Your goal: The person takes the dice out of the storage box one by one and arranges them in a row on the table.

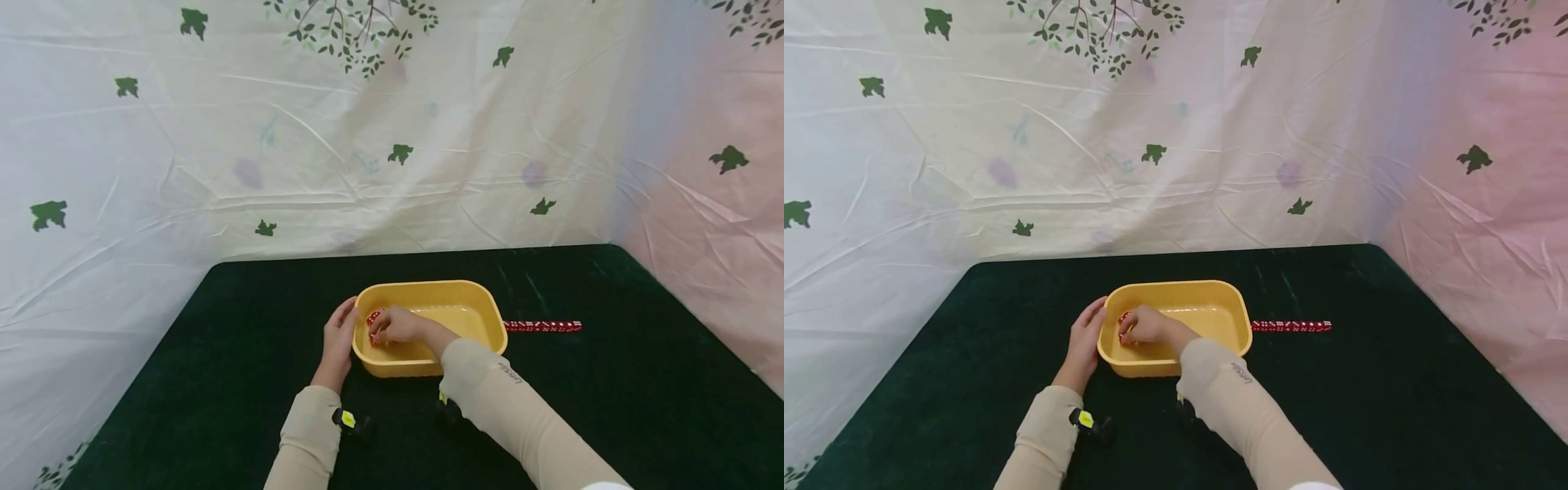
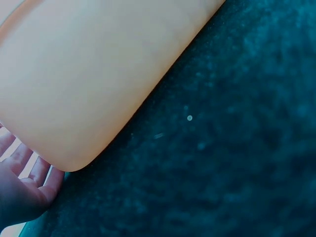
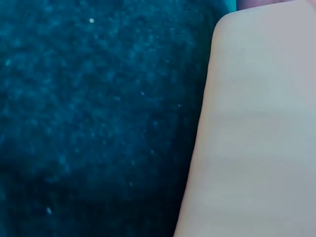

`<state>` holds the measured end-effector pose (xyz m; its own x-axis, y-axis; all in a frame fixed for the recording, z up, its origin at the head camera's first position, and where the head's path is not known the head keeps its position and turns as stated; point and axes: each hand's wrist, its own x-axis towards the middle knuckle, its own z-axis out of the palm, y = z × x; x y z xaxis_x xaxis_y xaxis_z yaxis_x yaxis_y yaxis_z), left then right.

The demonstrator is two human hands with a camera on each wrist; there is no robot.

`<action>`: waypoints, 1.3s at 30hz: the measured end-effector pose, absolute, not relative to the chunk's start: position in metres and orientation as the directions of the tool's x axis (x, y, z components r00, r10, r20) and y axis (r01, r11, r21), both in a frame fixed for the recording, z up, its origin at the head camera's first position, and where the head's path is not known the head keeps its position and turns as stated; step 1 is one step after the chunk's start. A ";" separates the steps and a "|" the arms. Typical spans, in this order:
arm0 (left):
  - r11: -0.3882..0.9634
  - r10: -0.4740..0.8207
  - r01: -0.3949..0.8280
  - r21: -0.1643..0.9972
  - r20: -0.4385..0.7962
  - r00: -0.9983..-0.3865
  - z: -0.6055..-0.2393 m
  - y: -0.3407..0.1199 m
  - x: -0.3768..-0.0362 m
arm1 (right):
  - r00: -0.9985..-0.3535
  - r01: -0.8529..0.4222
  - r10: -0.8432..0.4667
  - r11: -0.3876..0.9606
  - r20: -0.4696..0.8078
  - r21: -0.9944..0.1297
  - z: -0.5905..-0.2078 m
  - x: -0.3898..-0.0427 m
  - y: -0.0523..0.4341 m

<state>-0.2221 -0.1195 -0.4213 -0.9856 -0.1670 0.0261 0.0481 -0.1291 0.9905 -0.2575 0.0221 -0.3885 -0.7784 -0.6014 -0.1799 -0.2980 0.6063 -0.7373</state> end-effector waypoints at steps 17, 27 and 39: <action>-0.132 -0.208 0.015 0.991 -0.014 -0.978 -0.423 -0.117 -0.225 | -0.775 -0.331 -0.627 0.508 -0.079 -0.796 -0.357 -0.267 0.063; -0.119 -0.198 0.031 0.992 0.007 -0.980 -0.424 -0.113 -0.226 | -0.826 -0.341 -0.562 0.551 -0.036 -0.762 -0.337 -0.276 0.099; -0.108 -0.205 0.023 0.994 0.000 -0.979 -0.422 -0.112 -0.230 | -0.899 -0.247 -0.435 0.596 -0.048 -0.764 -0.310 -0.281 0.160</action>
